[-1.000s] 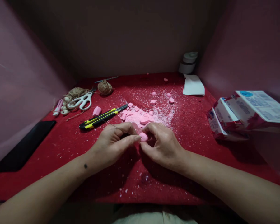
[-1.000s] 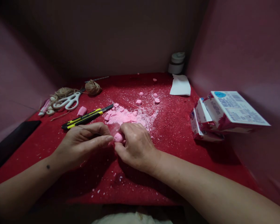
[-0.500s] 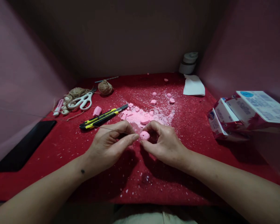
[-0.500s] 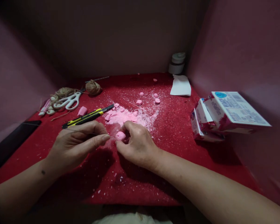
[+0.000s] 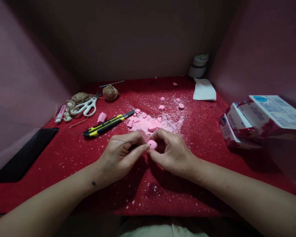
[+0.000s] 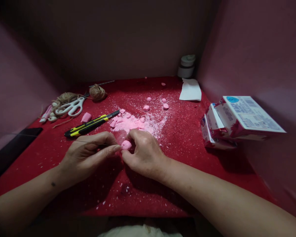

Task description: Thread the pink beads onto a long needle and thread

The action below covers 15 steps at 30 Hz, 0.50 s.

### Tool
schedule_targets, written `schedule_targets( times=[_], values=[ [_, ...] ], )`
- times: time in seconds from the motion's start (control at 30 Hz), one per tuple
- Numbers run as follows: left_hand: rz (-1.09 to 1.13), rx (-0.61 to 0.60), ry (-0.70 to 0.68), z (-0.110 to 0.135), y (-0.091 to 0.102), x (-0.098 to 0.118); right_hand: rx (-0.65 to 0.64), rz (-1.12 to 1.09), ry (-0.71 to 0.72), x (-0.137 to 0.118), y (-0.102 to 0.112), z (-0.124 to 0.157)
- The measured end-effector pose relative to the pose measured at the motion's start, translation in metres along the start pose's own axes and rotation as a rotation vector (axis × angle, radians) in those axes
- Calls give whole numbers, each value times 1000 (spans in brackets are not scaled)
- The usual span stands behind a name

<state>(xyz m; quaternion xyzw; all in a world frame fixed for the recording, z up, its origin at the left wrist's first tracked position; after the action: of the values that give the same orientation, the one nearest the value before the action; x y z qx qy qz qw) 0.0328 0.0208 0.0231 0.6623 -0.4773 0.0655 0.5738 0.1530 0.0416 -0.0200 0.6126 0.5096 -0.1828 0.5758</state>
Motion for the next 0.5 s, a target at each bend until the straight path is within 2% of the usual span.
schedule_targets(
  times=[0.17, 0.3, 0.5],
  values=[
    [42, -14, 54, 0, 2, -2, 50, 81, 105, -3, 1, 1],
    [24, 21, 93, 3, 7, -5, 62, 92, 95, -1, 3, 1],
    [-30, 20, -10, 4, 5, -2, 43, 63, 63, -2, 2, 1]
  ],
)
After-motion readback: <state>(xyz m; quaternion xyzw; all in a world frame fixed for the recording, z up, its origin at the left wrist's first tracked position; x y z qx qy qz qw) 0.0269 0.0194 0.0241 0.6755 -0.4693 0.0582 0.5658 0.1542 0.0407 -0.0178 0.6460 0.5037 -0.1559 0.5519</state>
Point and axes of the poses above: each hand's wrist, its own z-axis away from the middle knuckle, its own y-axis out of the back of the hand, x = y × z, the point moved 5 cm from there along -z, towards the middle knuckle, and after that the axes turned 8 degrees about -y, right-handed, at the moved point
